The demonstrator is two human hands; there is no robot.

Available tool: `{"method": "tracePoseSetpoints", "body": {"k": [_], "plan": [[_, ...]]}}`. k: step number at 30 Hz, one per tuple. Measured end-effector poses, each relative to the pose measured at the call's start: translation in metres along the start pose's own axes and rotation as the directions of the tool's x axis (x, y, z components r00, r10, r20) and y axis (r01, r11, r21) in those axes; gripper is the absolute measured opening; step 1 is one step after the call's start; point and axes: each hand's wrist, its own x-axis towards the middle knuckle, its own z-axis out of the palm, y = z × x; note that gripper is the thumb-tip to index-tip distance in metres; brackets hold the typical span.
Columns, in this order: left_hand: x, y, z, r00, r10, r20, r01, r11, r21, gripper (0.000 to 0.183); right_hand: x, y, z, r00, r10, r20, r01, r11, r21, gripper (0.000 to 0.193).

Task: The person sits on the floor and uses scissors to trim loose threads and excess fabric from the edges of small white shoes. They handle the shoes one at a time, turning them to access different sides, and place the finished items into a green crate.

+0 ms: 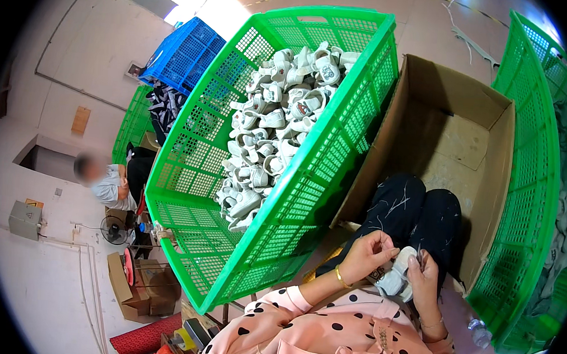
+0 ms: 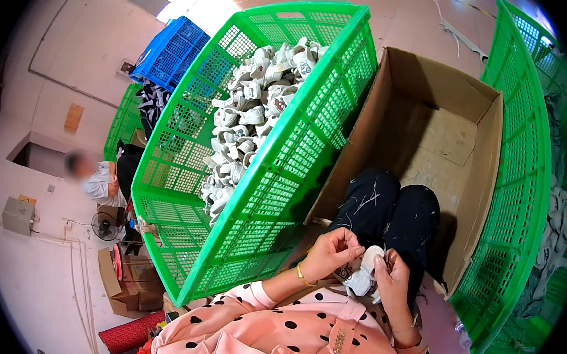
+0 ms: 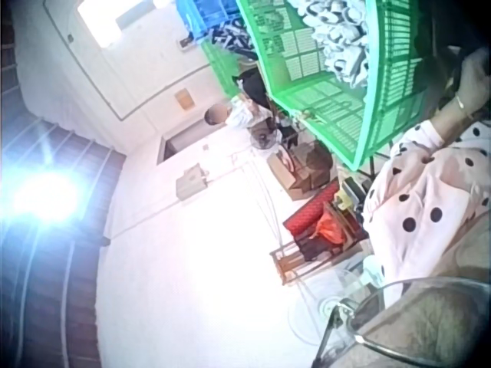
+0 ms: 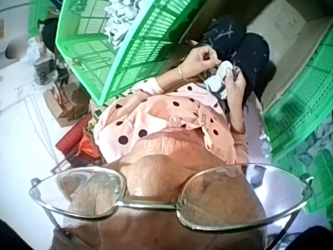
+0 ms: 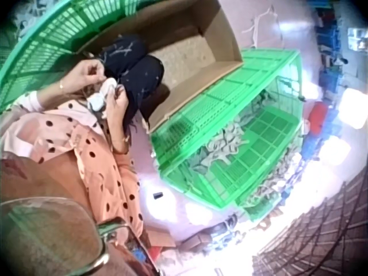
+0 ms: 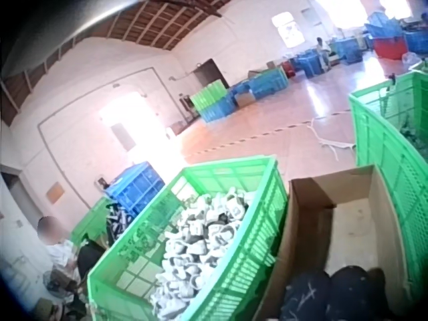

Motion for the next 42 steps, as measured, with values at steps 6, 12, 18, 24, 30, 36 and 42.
{"method": "tracePoseSetpoints", "body": {"k": [6, 12, 18, 24, 30, 36, 42], "plan": [[0.000, 0.005, 0.005, 1.000, -0.016, -0.025, 0.015, 1.000, -0.025, 0.010, -0.002, 0.006, -0.006, 0.999, 0.035, 0.010, -0.036, 0.997, 0.070, 0.019], [0.000, 0.006, 0.004, 1.000, 0.019, 0.015, -0.018, 0.998, -0.064, 0.009, -0.003, 0.004, -0.004, 1.000, 0.010, 0.008, -0.010, 0.998, 0.054, 0.020], [0.000, -0.002, 0.002, 0.998, 0.059, 0.026, -0.057, 0.997, -0.057, 0.009, -0.006, 0.006, -0.003, 1.000, 0.024, -0.014, -0.023, 0.999, 0.049, 0.023], [-0.003, 0.002, 0.002, 0.998, 0.064, 0.023, -0.062, 0.996, -0.062, 0.008, -0.008, 0.001, 0.002, 1.000, 0.016, -0.016, -0.015, 0.999, 0.044, 0.023], [-0.005, -0.004, -0.004, 0.998, 0.047, 0.046, -0.044, 0.996, -0.082, 0.008, -0.006, 0.004, 0.003, 1.000, -0.009, -0.024, 0.010, 1.000, 0.029, 0.022], [-0.004, -0.006, -0.004, 0.996, 0.062, 0.070, -0.055, 0.994, -0.098, 0.008, -0.005, 0.002, 0.001, 1.000, 0.012, -0.012, -0.012, 0.999, 0.039, 0.021], [-0.004, -0.006, 0.003, 0.994, 0.050, 0.095, -0.043, 0.997, -0.071, 0.019, -0.006, -0.002, 0.004, 0.999, 0.024, -0.021, -0.023, 0.999, 0.049, 0.021]]}}
